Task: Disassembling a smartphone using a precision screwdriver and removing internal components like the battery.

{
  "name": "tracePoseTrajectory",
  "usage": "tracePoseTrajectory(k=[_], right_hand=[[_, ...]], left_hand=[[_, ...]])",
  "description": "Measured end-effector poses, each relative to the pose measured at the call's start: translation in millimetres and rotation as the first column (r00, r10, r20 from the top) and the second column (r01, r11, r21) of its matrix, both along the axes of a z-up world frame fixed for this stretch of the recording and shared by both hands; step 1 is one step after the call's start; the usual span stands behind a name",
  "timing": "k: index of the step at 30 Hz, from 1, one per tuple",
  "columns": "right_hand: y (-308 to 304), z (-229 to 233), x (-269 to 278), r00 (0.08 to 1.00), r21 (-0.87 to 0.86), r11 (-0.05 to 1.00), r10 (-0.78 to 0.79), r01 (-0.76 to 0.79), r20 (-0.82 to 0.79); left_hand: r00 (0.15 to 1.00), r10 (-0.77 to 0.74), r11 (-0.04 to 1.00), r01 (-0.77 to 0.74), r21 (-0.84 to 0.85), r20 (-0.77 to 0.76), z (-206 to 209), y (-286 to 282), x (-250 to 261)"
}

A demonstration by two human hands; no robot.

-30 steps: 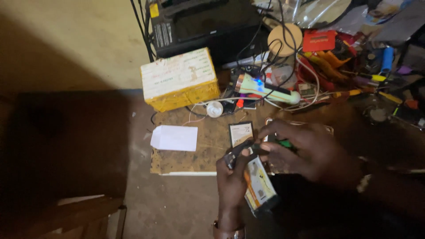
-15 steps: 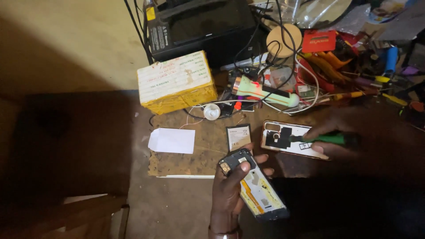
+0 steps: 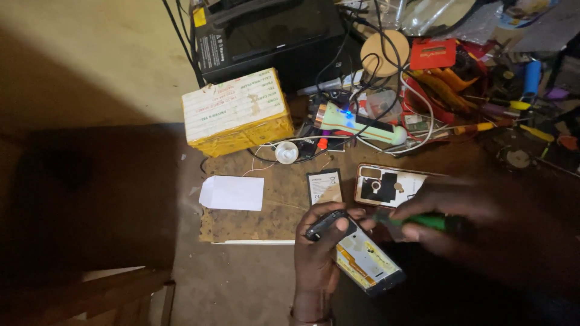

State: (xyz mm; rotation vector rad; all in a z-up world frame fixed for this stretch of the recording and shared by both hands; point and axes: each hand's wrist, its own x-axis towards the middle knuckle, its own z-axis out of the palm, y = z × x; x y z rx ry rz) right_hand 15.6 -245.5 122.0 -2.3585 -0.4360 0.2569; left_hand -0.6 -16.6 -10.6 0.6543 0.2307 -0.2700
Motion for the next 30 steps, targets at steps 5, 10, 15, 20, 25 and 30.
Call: tracePoseTrajectory(k=[5, 10, 15, 20, 25, 30], right_hand=[[17.4, -9.5, -4.9, 0.921, -0.113, 0.974, 0.224, -0.197, 0.32], [21.8, -24.2, -12.1, 0.907, -0.257, 0.961, 0.197, -0.102, 0.374], [27.6, -16.7, -11.8, 0.905, -0.218, 0.966, 0.213, -0.138, 0.369], [31.2, -12.3, -10.7, 0.91, -0.173, 0.967, 0.235, -0.185, 0.341], [32.1, -20.7, -10.8, 0.874, -0.253, 0.949, 0.279, -0.188, 0.398], [39.3, -32.4, -18.7, 0.66, -0.477, 0.845, 0.504, -0.242, 0.558]], left_hand=[[0.988, 0.147, 0.982, -0.14, 0.126, -0.049, 4.1, -4.6, 0.2], [0.985, 0.133, 0.984, -0.119, 0.13, -0.106, 5.7, -1.6, -0.7], [0.988, 0.142, 0.975, -0.151, 0.165, 0.066, 1.1, -0.7, -0.5], [0.989, 0.136, 0.97, -0.146, 0.194, 0.065, 1.4, -0.5, -0.6], [0.99, 0.125, 0.966, -0.135, 0.219, 0.06, -2.9, 0.2, 0.0], [0.986, 0.164, 0.964, -0.167, 0.205, 0.032, -3.2, -2.4, 1.2]])
